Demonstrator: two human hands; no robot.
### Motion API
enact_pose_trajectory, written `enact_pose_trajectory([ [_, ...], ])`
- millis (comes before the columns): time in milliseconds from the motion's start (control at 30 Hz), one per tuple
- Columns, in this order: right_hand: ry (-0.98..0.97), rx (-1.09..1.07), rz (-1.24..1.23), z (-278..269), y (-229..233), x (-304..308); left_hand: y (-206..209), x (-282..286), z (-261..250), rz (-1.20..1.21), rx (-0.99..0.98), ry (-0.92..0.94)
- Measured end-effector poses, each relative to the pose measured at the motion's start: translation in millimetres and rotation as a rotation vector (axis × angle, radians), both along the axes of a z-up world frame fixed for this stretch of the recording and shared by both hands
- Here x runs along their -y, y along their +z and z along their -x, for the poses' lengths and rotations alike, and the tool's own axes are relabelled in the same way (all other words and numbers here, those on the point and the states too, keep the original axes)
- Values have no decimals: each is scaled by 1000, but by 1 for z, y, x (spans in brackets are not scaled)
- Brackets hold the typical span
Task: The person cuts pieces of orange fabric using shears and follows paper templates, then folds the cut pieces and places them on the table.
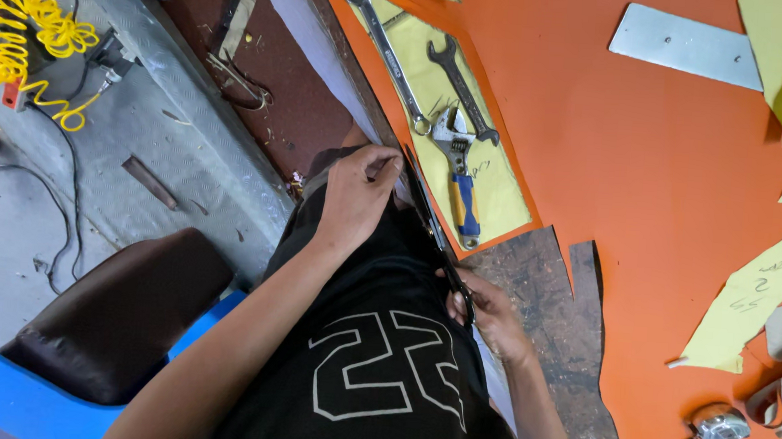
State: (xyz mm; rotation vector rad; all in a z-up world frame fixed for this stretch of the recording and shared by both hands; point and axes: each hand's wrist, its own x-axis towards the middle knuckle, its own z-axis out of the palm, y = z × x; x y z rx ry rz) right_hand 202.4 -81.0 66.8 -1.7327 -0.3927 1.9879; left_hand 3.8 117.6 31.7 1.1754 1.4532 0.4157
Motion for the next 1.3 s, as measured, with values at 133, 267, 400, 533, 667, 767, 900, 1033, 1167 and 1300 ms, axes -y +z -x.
enact_pose_trajectory([
  [133,28,65,28,10,-4,-12,0,-5,0,3,6,-11],
  [267,-16,-4,-69,11,-6,-13,2,-12,-1,24,-17,-10],
  [400,-38,-42,-63,13,-8,-7,1,-11,-1,34,-8,-10],
  [533,3,23,-42,16,-10,-16,-1,-17,-2,58,1,4],
  [667,-20,-2,-78,12,-14,-22,-6,-21,-3,63,7,15],
  [767,-18,-39,-48,9,-13,-23,-8,-22,-2,22,40,24],
  [900,8,-39,-32,5,-9,-32,-8,-25,-2,47,42,11],
  [1033,26,-8,-31,2,-9,-48,-5,-30,-1,53,17,-18],
  [1167,21,-54,-41,-5,-8,-55,-1,-35,-2,85,61,81],
  [1300,43,-46,-7,-10,0,-60,-9,-38,-3,59,54,100],
])
